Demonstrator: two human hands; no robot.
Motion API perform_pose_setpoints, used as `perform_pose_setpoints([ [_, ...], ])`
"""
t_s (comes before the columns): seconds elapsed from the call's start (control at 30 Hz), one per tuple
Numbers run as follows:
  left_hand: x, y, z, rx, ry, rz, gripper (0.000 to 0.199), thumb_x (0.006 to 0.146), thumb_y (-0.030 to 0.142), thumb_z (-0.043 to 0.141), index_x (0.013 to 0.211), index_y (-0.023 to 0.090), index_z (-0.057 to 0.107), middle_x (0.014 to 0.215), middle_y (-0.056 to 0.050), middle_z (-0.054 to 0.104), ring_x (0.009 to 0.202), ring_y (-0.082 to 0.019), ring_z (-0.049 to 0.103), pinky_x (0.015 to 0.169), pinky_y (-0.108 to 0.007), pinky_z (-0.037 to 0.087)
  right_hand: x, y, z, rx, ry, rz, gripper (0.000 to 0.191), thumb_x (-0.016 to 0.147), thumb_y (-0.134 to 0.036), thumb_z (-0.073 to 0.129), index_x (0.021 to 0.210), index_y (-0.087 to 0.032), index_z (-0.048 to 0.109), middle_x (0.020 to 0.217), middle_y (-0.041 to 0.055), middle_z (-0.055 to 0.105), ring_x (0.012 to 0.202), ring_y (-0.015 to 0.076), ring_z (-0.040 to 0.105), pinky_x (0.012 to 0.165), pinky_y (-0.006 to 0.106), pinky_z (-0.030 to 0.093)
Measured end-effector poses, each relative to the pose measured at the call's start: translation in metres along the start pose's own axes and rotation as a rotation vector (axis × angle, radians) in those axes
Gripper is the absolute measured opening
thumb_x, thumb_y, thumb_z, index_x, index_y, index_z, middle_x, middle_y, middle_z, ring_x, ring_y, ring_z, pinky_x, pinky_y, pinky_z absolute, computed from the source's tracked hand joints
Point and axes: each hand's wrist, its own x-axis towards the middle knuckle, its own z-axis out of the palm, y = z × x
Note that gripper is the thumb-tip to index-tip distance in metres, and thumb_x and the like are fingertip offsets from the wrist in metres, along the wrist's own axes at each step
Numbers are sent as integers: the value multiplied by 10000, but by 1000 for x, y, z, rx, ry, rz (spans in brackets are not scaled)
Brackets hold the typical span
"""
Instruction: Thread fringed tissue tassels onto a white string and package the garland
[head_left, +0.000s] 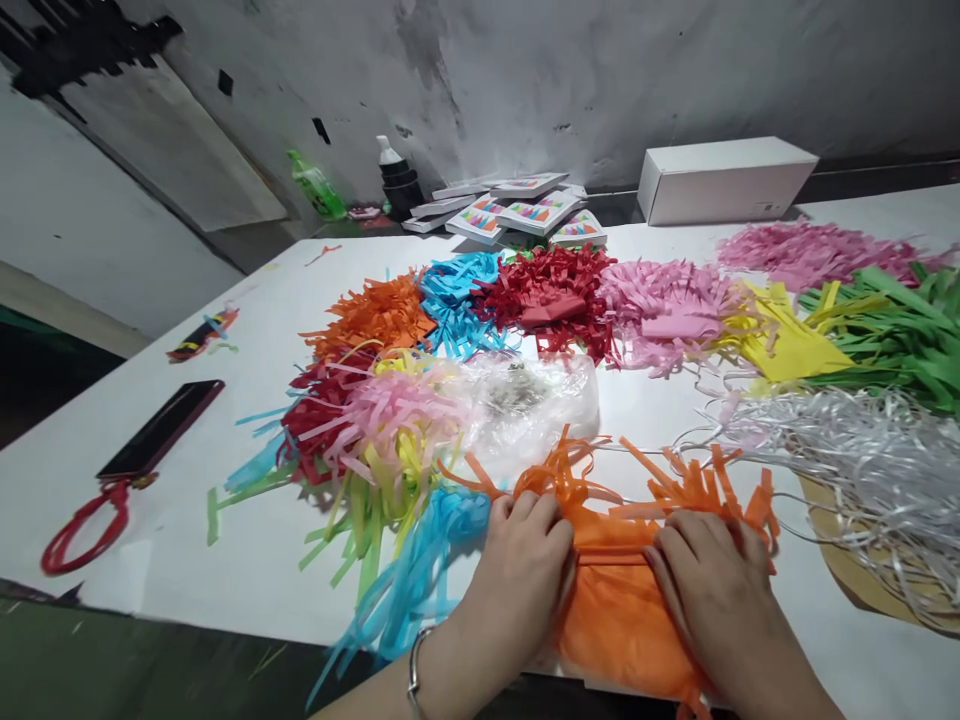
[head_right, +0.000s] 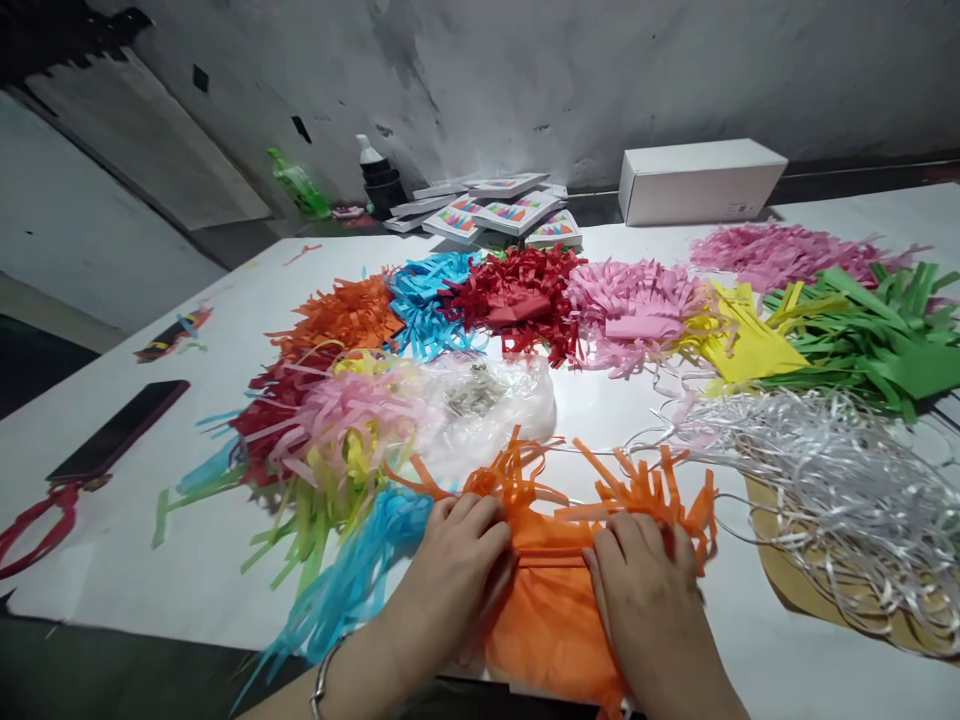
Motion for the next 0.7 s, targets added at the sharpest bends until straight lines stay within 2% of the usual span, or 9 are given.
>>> perform_pose_setpoints([
  [0.1, 4, 2, -1, 55, -27, 6, 73, 899, 145, 647, 848, 196, 635, 949, -43, 640, 900, -238, 542, 833, -425, 354, 1, -3, -1, -38, 13, -51, 223, 1002, -183, 402, 918, -192, 609, 969, 83, 665, 916, 263, 614, 952, 524, 310],
  [0.17, 6, 1, -2, 62, -44, 101, 55, 904, 165, 671, 877, 198, 635, 973, -39, 647, 906, -233, 540, 827, -410, 350, 2, -7, -3, 74, 63, -84, 309, 1028, -169, 325, 991, -188, 631, 1012, 85, 675, 974, 250, 606, 974, 499, 314],
  [0.23, 6, 0, -4, 51, -66, 207, 48, 919, 179, 660, 885, 195, 630, 971, -33, 651, 900, -223, 535, 824, -397, 347, 4, -13, -4, 206, 91, -138, 366, 1039, -154, 283, 1009, -175, 647, 950, 75, 678, 945, 229, 590, 956, 446, 346],
  [0.33, 6, 1, -7, 52, -96, 268, 65, 935, 157, 628, 877, 186, 623, 957, -28, 651, 884, -212, 530, 833, -392, 343, 11, -21, -4, 268, 68, -219, 355, 1016, -101, 327, 892, -149, 655, 774, 49, 617, 767, 190, 523, 854, 376, 381],
  [0.47, 7, 3, -6, 106, -102, 283, 61, 937, 156, 623, 879, 177, 621, 948, -29, 652, 871, -212, 532, 827, -386, 348, 18, -25, -2, 285, 52, -169, 388, 1008, -102, 359, 692, -183, 570, 666, 14, 512, 668, 168, 435, 744, 340, 337],
  [0.57, 8, 1, 2, 133, -60, 297, 52, 944, 173, 616, 894, 161, 623, 927, -34, 652, 842, -211, 533, 821, -375, 361, 20, -30, 2, 284, 42, -161, 379, 1031, -149, 335, 753, -181, 590, 715, 24, 544, 705, 182, 456, 762, 351, 331],
  [0.7, 9, -4, 10, 93, -13, 294, 65, 950, 138, 593, 899, 164, 624, 920, -27, 650, 832, -203, 536, 816, -368, 359, 20, -36, 7, 277, 54, -195, 481, 1041, -137, 207, 747, -173, 587, 708, 33, 538, 698, 187, 443, 791, 365, 342],
])
